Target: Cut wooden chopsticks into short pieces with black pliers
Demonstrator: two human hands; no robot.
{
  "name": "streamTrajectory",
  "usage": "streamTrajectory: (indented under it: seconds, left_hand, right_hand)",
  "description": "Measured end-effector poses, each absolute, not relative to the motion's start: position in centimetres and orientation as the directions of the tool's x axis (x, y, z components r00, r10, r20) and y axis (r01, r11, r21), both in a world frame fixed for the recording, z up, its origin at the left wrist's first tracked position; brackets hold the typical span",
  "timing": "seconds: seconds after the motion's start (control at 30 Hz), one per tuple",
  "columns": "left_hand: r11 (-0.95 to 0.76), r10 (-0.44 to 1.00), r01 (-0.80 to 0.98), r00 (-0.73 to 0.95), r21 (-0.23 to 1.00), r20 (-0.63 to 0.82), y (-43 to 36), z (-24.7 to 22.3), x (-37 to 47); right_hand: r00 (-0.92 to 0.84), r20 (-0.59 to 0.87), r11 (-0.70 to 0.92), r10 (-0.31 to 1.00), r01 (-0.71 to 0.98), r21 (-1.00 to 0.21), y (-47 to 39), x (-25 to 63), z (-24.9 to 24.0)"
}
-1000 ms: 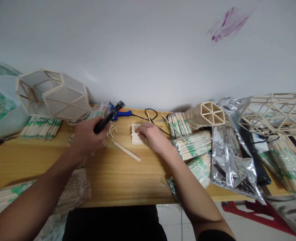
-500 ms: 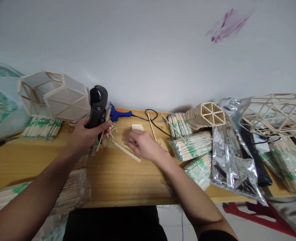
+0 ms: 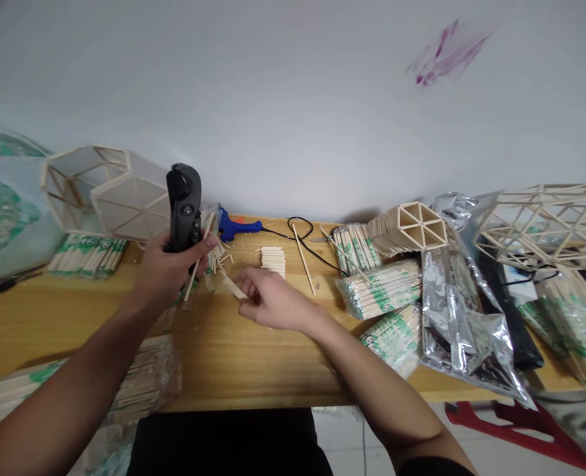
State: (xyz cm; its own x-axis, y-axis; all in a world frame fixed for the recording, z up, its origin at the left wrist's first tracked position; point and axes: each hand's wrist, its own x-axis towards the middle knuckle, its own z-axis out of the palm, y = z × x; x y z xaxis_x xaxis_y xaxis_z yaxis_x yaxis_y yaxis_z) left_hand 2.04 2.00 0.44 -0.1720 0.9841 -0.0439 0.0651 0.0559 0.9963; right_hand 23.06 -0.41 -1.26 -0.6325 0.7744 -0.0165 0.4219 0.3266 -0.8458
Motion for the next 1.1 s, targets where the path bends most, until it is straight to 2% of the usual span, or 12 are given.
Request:
streamTrajectory:
  seconds: [0.17,0.3,0.4,0.63,1.1]
  left_hand:
    - [0.01,0.969,0.082,-0.245,0.997,0.011,2.0,0.4,2.0]
    - [-0.066,0.955,0.021,-0.29,0.998,0.07,2.0,0.8,2.2]
    - [-0.112,0.951,-0.061,-0.297,0.992,0.089,2.1,1.1,2.5]
    - [-0.088,0.947,-0.211,-0.322,0.973,0.016,2.4,1.3,2.8]
    - [-0.118,0.956,-0.175,-0.288,0.978,0.064,2.5,0.9,2.6]
  right_hand:
    - [-0.656,-0.057,0.157,0.752,0.263,-0.952,-0.5,23.0,-1.0]
    - [-0.667,-0.099,0.084,0.738,0.236,-0.968,-0.6,22.9,-1.0]
    - [-0.655,-0.102,0.064,0.749,0.224,-0.972,-0.5,22.9,-1.1]
    - [-0.619,-0.098,0.046,0.779,0.213,-0.976,-0.4,23.0,-1.1]
    - [-0.579,-0.077,0.031,0.812,0.176,-0.984,-0.5,22.9,-0.9]
